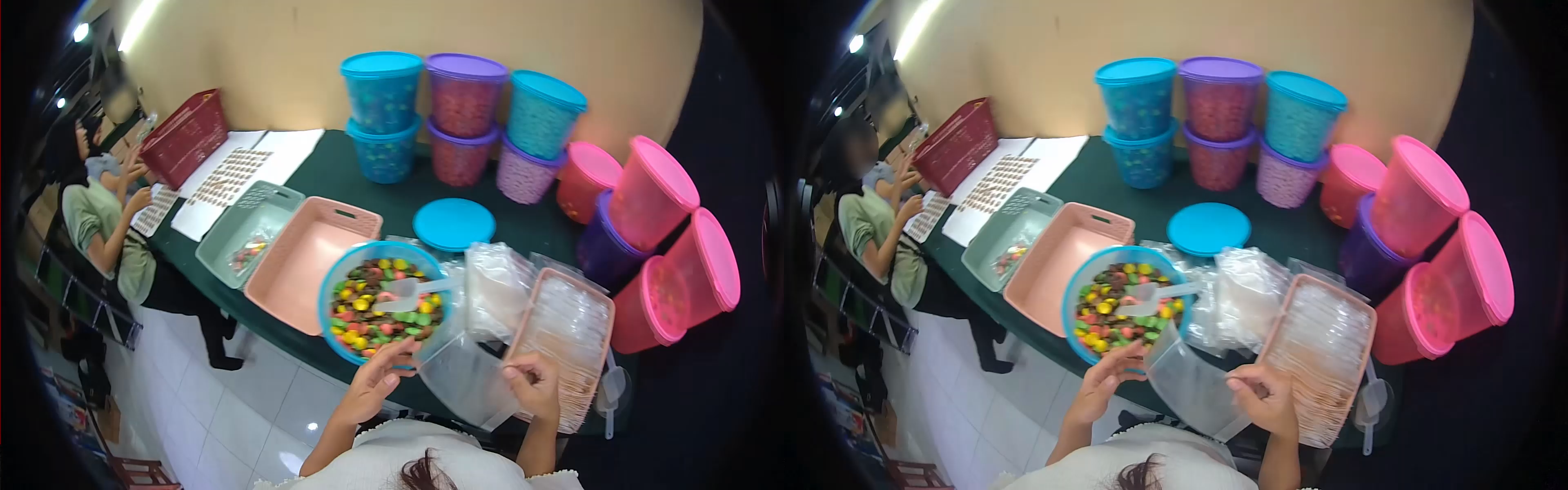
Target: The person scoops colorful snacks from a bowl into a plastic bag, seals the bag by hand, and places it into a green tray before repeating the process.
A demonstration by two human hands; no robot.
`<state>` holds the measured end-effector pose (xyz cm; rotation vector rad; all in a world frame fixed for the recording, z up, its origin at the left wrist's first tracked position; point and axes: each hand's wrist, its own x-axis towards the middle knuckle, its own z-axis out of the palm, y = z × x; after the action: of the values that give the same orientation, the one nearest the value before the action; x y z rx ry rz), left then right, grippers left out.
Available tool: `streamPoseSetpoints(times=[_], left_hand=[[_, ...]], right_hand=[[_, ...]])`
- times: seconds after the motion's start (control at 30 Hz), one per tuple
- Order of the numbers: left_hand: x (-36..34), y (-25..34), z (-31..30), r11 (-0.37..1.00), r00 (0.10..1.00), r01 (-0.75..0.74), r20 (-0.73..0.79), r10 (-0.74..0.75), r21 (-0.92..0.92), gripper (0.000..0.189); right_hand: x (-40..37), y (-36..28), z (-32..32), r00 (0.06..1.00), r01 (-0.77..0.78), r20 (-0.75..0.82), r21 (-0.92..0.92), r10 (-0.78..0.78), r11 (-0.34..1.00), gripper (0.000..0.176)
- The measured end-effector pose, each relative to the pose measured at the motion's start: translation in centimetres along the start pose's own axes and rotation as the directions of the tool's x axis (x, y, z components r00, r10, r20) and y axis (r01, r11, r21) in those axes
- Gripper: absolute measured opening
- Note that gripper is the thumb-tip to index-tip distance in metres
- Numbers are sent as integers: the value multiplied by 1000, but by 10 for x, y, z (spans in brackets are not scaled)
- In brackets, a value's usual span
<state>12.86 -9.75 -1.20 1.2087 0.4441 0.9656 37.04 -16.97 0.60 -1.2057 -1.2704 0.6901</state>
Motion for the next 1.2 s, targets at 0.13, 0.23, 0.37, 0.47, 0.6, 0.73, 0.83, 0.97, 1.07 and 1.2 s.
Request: streamPoseSetpoints(times=[0.13, 0.23, 0.37, 0.47, 0.6, 0.73, 0.83, 0.97, 1.07, 1.2], left_hand=[[-41, 30, -57, 988, 979, 141, -157, -131, 56, 52], [-72, 48, -90, 992, 940, 119, -317, -129, -53, 40], [-118, 59, -141, 992, 924, 124, -364, -114, 4, 19], [-145, 73, -170, 989, 940, 144, -318, -125, 36, 20], [-160, 84, -200, 998, 994, 68, -83, -68, -12, 18], [-157, 89, -203, 989, 992, 98, -63, -105, -108, 22], [-152, 95, -201, 925, 952, 246, -105, -287, -290, 25], [-142, 90, -207, 934, 915, 352, -184, -358, -66, 25], [-131, 94, -213, 984, 984, 177, -42, -175, 28, 20], [-131, 98, -217, 993, 956, -119, -270, 116, 6, 13]], right_hand=[[8, -7, 66, 983, -71, 179, 116, 50, 991, 7], [15, -12, 112, 961, -30, 276, 82, 7, 996, 8], [23, -11, 177, 912, 47, 407, 36, -57, 998, 9], [28, -16, 216, 889, 6, 457, 5, -8, 1000, 8], [31, -20, 242, 865, 26, 501, -1, -22, 1000, 7], [32, -24, 249, 876, 12, 482, -40, 8, 999, 8], [29, -25, 250, 883, -17, 467, -56, 41, 998, 8], [28, -34, 245, 878, -23, 471, -140, 87, 990, 8], [31, -29, 246, 937, 220, 299, -105, -180, 970, 14], [36, -38, 242, 974, 203, -67, -168, -217, 965, 22]])
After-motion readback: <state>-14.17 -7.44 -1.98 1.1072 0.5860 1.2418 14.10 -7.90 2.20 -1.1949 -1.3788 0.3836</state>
